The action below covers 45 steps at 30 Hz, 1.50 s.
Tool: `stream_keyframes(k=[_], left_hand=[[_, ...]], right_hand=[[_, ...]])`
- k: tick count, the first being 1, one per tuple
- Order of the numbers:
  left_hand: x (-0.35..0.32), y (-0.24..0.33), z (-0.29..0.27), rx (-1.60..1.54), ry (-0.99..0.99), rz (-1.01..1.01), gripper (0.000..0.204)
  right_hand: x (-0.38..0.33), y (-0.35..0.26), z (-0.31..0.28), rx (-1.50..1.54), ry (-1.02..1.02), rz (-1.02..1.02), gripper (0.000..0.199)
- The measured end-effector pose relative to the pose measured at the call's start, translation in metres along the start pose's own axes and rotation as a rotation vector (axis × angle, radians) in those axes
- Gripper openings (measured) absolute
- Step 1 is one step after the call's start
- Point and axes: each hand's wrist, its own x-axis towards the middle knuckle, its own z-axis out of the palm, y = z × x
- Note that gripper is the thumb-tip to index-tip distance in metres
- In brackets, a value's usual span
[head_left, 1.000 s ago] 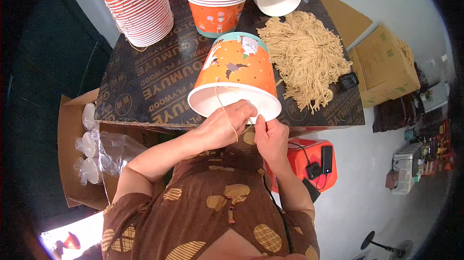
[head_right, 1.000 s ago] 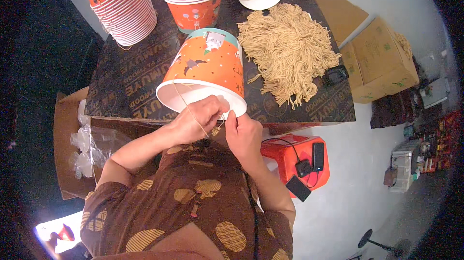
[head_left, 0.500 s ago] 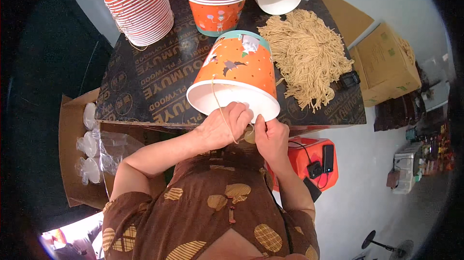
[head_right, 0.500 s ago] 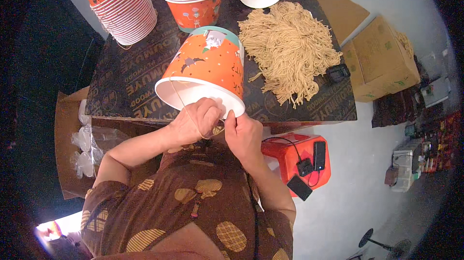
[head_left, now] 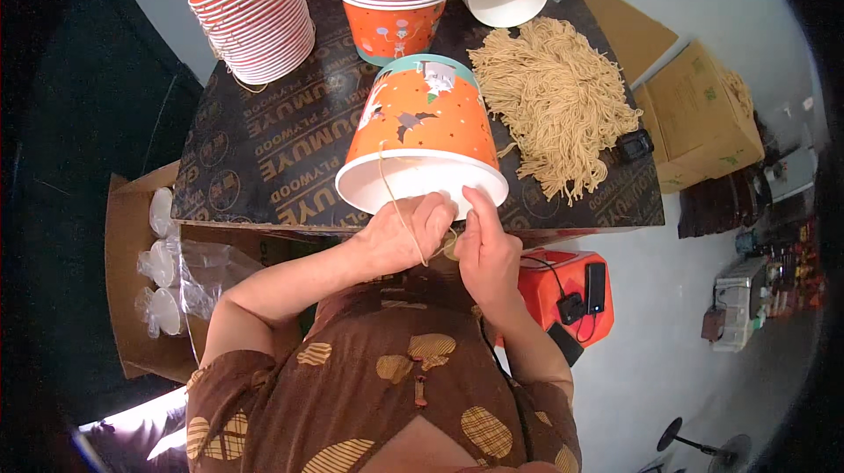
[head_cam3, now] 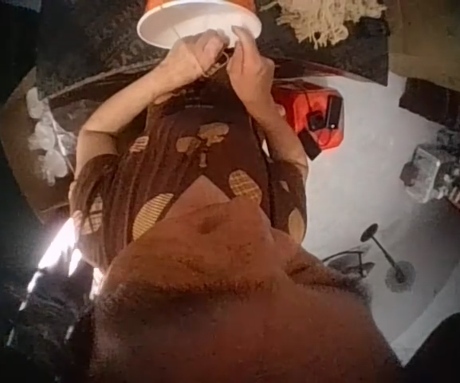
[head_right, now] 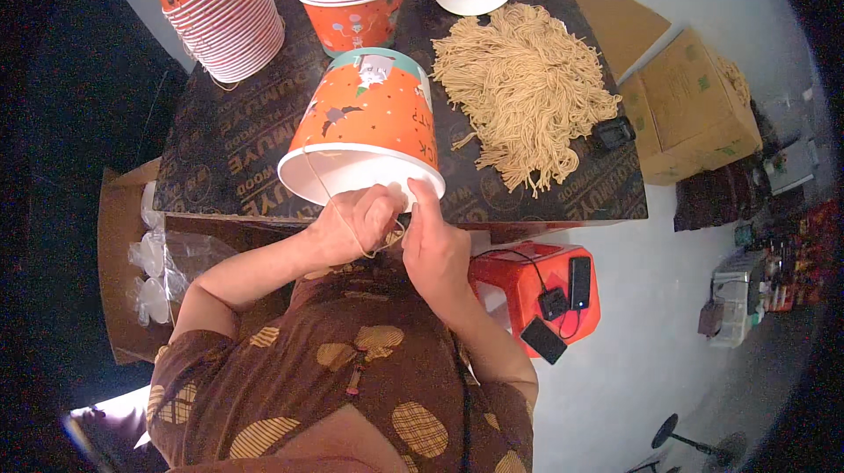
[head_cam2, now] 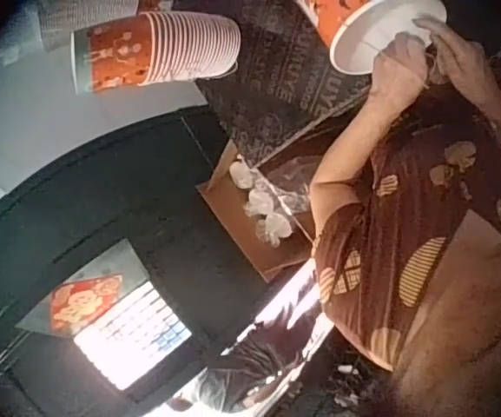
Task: Attaching string handles to decorative paper buckets for packaging.
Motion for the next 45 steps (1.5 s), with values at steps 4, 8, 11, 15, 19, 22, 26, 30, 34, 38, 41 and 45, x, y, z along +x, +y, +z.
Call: stream_keyframes(k=[4, 8, 11, 15, 19, 22, 26, 30, 34, 38, 41, 45], left_hand=[[-0.001, 0.000, -0.002, 0.024, -0.012, 0.038, 0.031], [-0.005, -0.001, 0.001, 0.026, -0.030, 0.031, 0.029], [-0.005, -0.003, 0.001, 0.000, 0.008, 0.044, 0.028], [-0.006, -0.003, -0.001, -0.002, -0.024, 0.031, 0.027], [-0.005, -0.003, -0.002, -0.086, -0.010, -0.044, 0.026], [0.000, -0.004, -0.008, -0.253, -0.010, -0.145, 0.022], [0.005, -0.006, -0.013, -0.467, 0.025, -0.290, 0.010], [0.009, -0.006, -0.015, -0.548, -0.008, -0.405, 0.007], [0.010, -0.006, -0.013, -0.564, 0.022, -0.452, 0.006], [0.015, -0.004, -0.013, -0.535, -0.005, -0.509, 0.006], [0.016, -0.005, -0.012, -0.498, -0.015, -0.511, 0.006], [0.017, -0.004, -0.014, -0.508, 0.007, -0.527, 0.007]], right_hand=[[0.009, 0.000, -0.004, -0.009, -0.211, 0.081, 0.035], [0.014, 0.005, -0.009, -0.030, -0.328, 0.018, 0.032], [0.014, 0.005, -0.011, -0.046, -0.305, -0.002, 0.022], [0.011, 0.006, -0.011, 0.009, -0.272, 0.010, 0.011], [0.005, 0.011, -0.004, -0.030, -0.188, -0.041, 0.008], [-0.002, 0.014, 0.006, 0.021, -0.127, -0.045, 0.007], [-0.008, 0.022, 0.013, 0.078, -0.118, -0.077, 0.011], [-0.011, 0.027, 0.013, 0.006, -0.127, -0.212, 0.011], [-0.015, 0.030, 0.013, -0.063, -0.148, -0.320, 0.013], [-0.017, 0.029, 0.010, -0.120, -0.175, -0.388, 0.016], [-0.014, 0.029, 0.008, -0.185, -0.152, -0.437, 0.018], [-0.012, 0.030, 0.006, -0.220, -0.130, -0.467, 0.017]])
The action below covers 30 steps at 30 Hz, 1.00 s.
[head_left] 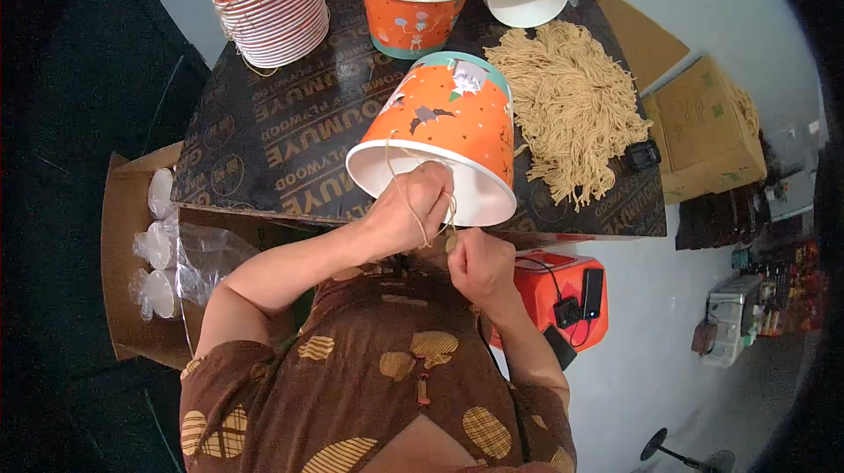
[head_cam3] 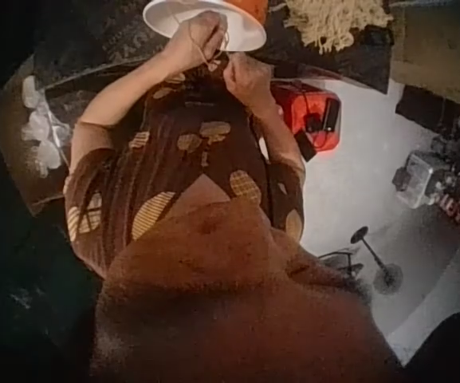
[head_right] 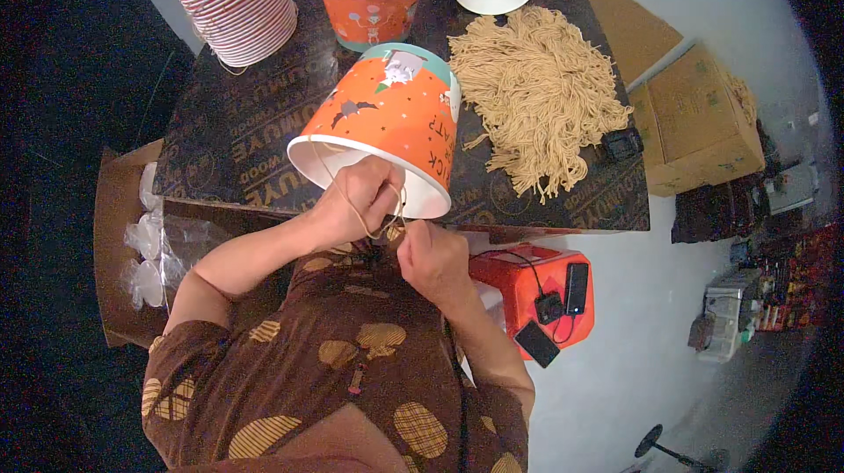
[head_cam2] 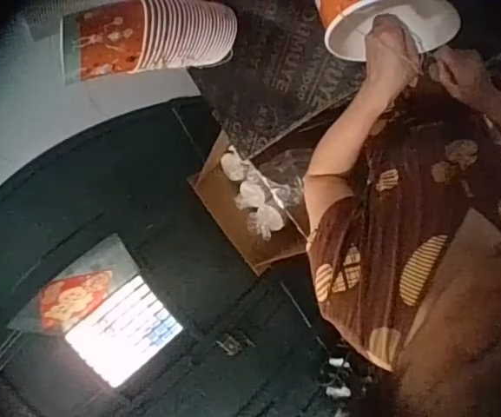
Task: Attaching string handles to decorative paper buckets for packaging.
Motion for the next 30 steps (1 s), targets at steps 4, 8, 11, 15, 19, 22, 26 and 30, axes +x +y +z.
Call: stream_keyframes(k=[4, 8, 11, 15, 19, 22, 26, 30], left_hand=[[0.003, -0.002, -0.004, 0.044, -0.016, 0.028, 0.009], [0.011, 0.010, -0.016, 0.021, -0.149, -0.039, 0.017], [0.009, -0.003, -0.004, -0.255, -0.178, -0.171, 0.024], [0.011, 0.002, -0.002, -0.723, -0.230, -0.504, 0.027], [0.015, 0.010, -0.002, -0.769, -0.240, -0.560, 0.025], [0.016, 0.010, 0.000, -0.765, -0.245, -0.589, 0.024], [0.017, 0.012, -0.001, -0.702, -0.252, -0.601, 0.025], [0.016, 0.006, 0.005, -0.620, -0.254, -0.573, 0.026]], right_hand=[[-0.004, 0.001, 0.002, 0.050, -0.010, 0.112, 0.014], [-0.006, 0.001, 0.000, 0.054, 0.010, 0.160, 0.012], [-0.005, -0.002, 0.000, 0.037, 0.012, 0.182, 0.010], [-0.007, 0.000, 0.002, 0.036, 0.024, 0.177, 0.010], [-0.007, 0.000, 0.001, 0.043, 0.002, 0.180, 0.010], [-0.007, -0.001, -0.002, 0.058, 0.051, 0.149, 0.017], [-0.005, -0.013, -0.007, 0.089, 0.198, 0.100, 0.025], [0.005, -0.022, -0.005, -0.008, 0.250, 0.006, 0.036]])
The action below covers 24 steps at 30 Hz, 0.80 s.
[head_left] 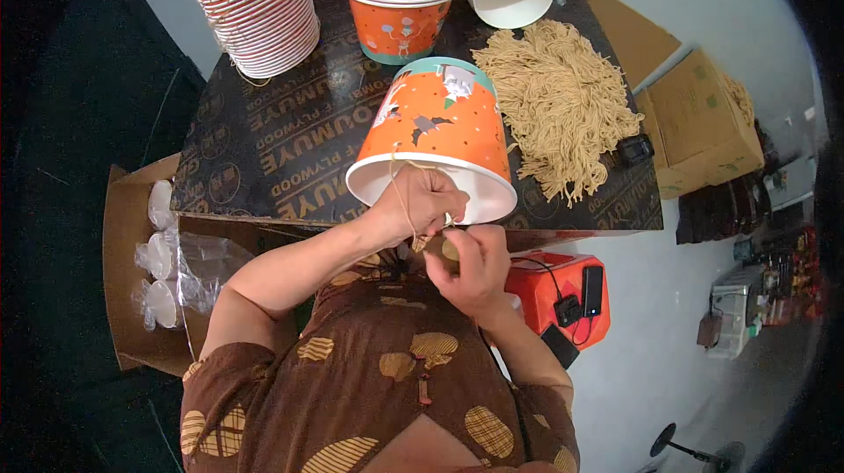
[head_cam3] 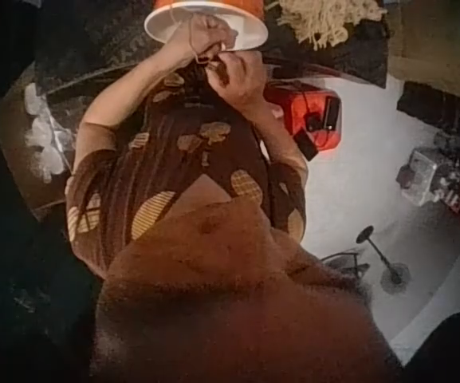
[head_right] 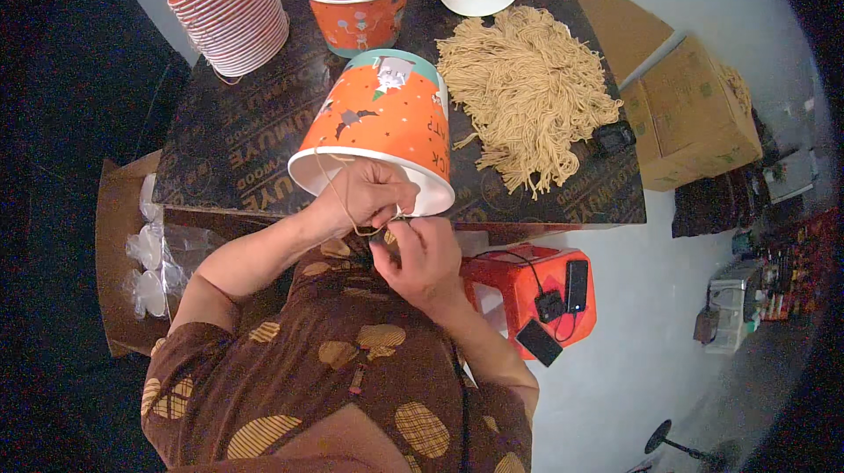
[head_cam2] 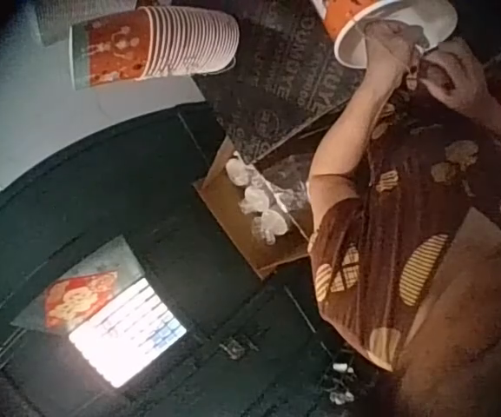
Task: Attaching string handles to decorative paper buckets for packaging.
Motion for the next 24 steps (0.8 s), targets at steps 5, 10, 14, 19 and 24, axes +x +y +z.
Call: stream_keyframes(k=[5, 10, 14, 19, 24], left_hand=[[0.003, -0.002, 0.001, -0.007, -0.002, 0.014, 0.025], [0.006, -0.009, 0.004, -0.022, 0.050, 0.065, 0.026], [0.004, -0.004, 0.003, 0.022, 0.031, 0.050, 0.025], [0.003, -0.001, 0.003, 0.018, 0.005, 0.001, 0.026], [0.000, -0.002, 0.008, 0.082, 0.035, 0.098, 0.030]], right_hand=[[-0.003, -0.001, 0.011, -0.142, 0.008, -0.064, 0.039], [0.000, 0.000, 0.013, -0.182, 0.013, -0.095, 0.033], [0.007, 0.005, 0.006, -0.009, -0.009, -0.192, 0.030], [0.009, 0.020, -0.017, 0.143, -0.121, -0.175, 0.028], [0.016, 0.018, -0.035, -0.009, -0.172, -0.078, 0.023]])
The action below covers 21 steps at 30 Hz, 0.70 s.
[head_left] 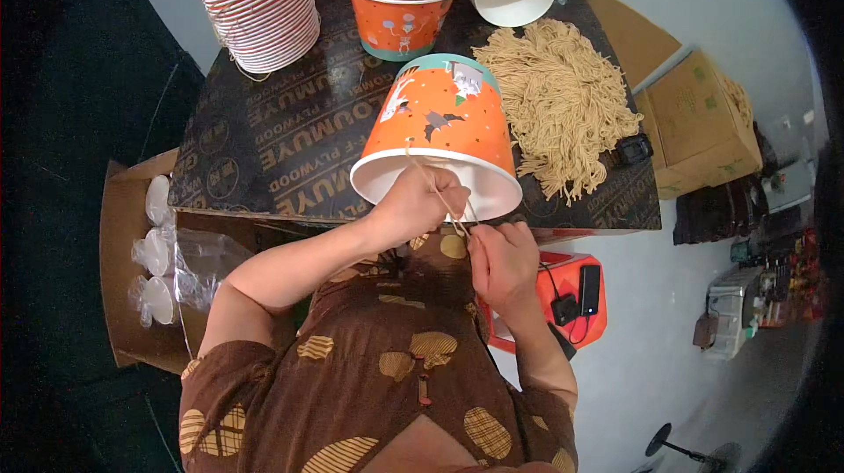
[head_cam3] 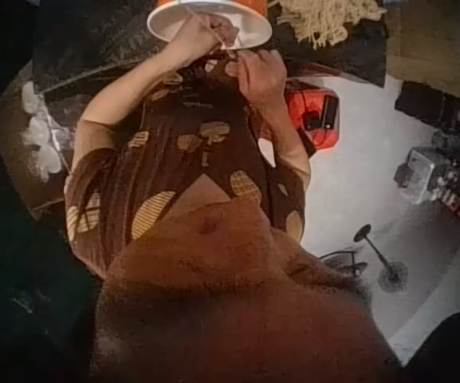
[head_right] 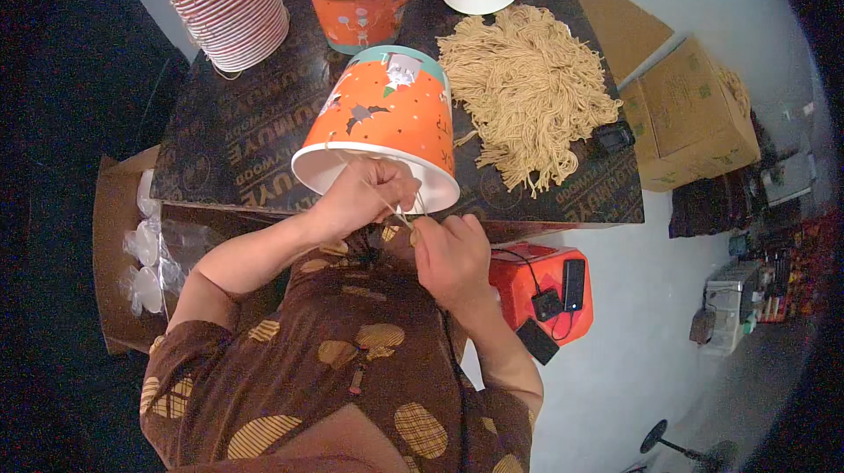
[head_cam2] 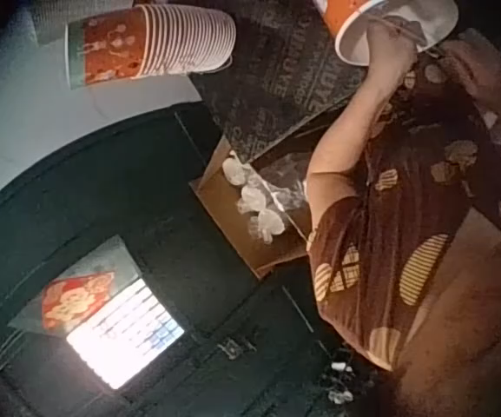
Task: Attaching string handles to decorative paper buckets for packaging.
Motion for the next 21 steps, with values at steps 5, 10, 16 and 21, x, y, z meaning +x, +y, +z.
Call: stream_keyframes(k=[5, 10, 16, 21], left_hand=[[-0.002, -0.009, 0.001, 0.089, 0.060, 0.065, 0.031], [-0.013, 0.000, -0.001, 0.216, 0.125, 0.058, 0.031], [-0.017, -0.006, -0.002, 0.204, 0.202, 0.052, 0.032], [-0.016, -0.004, -0.001, 0.194, 0.217, 0.058, 0.030]], right_hand=[[0.006, -0.009, -0.002, -0.141, -0.130, 0.090, 0.013], [0.010, -0.011, 0.001, -0.140, -0.227, 0.114, 0.011], [0.007, -0.018, 0.017, -0.141, -0.307, 0.197, 0.008], [0.013, -0.024, 0.022, -0.221, -0.348, 0.229, 0.012]])
